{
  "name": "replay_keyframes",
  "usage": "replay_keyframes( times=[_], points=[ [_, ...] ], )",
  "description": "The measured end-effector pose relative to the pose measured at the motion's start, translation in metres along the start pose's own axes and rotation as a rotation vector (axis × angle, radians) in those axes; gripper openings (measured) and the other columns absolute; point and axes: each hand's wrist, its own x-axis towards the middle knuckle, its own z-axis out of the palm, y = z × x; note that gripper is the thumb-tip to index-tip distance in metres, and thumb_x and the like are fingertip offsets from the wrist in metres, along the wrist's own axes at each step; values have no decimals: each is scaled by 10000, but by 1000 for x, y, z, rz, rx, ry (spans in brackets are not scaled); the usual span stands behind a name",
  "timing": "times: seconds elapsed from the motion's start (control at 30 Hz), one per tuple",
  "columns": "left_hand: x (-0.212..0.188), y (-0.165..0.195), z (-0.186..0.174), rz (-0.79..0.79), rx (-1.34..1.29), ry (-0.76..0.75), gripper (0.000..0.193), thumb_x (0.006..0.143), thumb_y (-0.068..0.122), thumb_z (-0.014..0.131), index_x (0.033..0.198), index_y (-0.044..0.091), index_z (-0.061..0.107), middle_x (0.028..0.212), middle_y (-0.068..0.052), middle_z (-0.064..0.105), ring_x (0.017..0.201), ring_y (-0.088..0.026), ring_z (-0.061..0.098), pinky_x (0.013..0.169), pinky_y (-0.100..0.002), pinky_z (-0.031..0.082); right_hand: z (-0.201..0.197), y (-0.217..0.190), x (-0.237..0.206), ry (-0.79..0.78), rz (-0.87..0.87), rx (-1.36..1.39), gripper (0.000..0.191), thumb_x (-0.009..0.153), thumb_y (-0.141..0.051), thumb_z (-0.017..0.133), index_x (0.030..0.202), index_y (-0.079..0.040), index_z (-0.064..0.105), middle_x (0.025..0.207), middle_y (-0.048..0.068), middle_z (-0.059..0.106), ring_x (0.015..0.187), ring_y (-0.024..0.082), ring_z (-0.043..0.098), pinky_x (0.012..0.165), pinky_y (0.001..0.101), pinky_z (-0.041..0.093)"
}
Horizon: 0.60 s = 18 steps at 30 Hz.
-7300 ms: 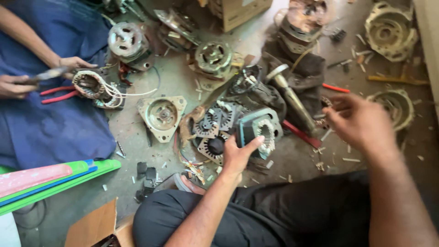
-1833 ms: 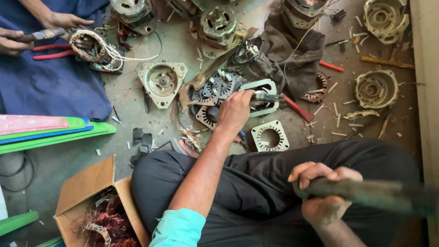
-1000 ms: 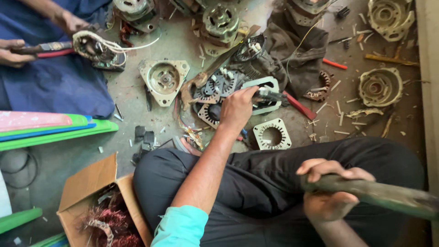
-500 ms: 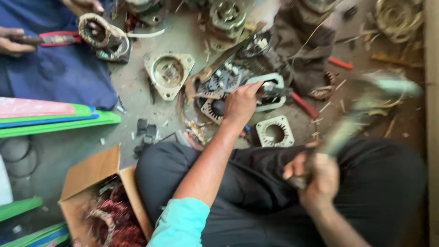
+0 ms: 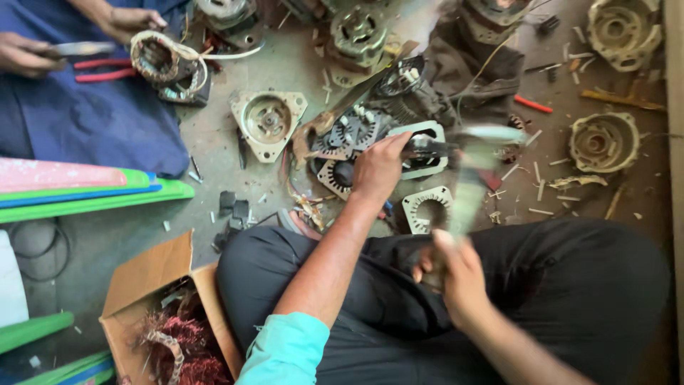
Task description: The person sits on the floor and dismantles old electric motor parts, using a metal tool to hammer and pry laminated stator cores and end brackets apart. They pull copper windings and place salvaged copper coils into a cardboard box beside them.
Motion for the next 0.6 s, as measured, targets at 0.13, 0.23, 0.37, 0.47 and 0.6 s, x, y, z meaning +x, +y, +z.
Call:
replay_keyframes(
  times=[0.13,0.23,0.37,0.47,0.6],
  points=[
    [3,7,-5,-80,11,-93,398,907,12,512,1228,118,722,1175,-125,744,1024,-325,717,872,-434,574,-15,-5,-7,70,169,-5,272,1050,-304,491,1155,-59,439,722,92,499,580,256,583,471,337,369],
    [1,8,-8,-69,7,-92,384,887,20,538,1204,113,733,1149,-125,754,1026,-336,713,872,-448,562,-18,-9,-27,-33,-154,101,292,1031,-226,548,1268,-65,492,738,90,507,608,230,578,551,369,510],
    [-1,4,-4,-26,-30,-43,412,881,1,524,1232,105,715,1176,-125,744,1060,-322,718,918,-424,572,-25,-23,-30,0,-795,-45,411,1030,-141,671,1381,-139,458,803,70,554,695,202,581,659,420,557],
    [0,0,2,-40,3,-28,407,881,6,530,1231,105,712,1175,-126,745,1056,-320,719,911,-425,571,-29,-32,-25,-67,-1106,-37,304,1068,-200,690,1273,-172,468,805,77,618,662,176,620,669,387,571],
    [-2,-1,6,-25,10,2,390,907,3,527,1243,102,698,1184,-122,744,1078,-314,723,915,-415,578,-11,-22,-34,-89,-982,-161,143,1075,-235,605,1120,-172,485,804,88,639,702,214,620,709,321,555]
  ],
)
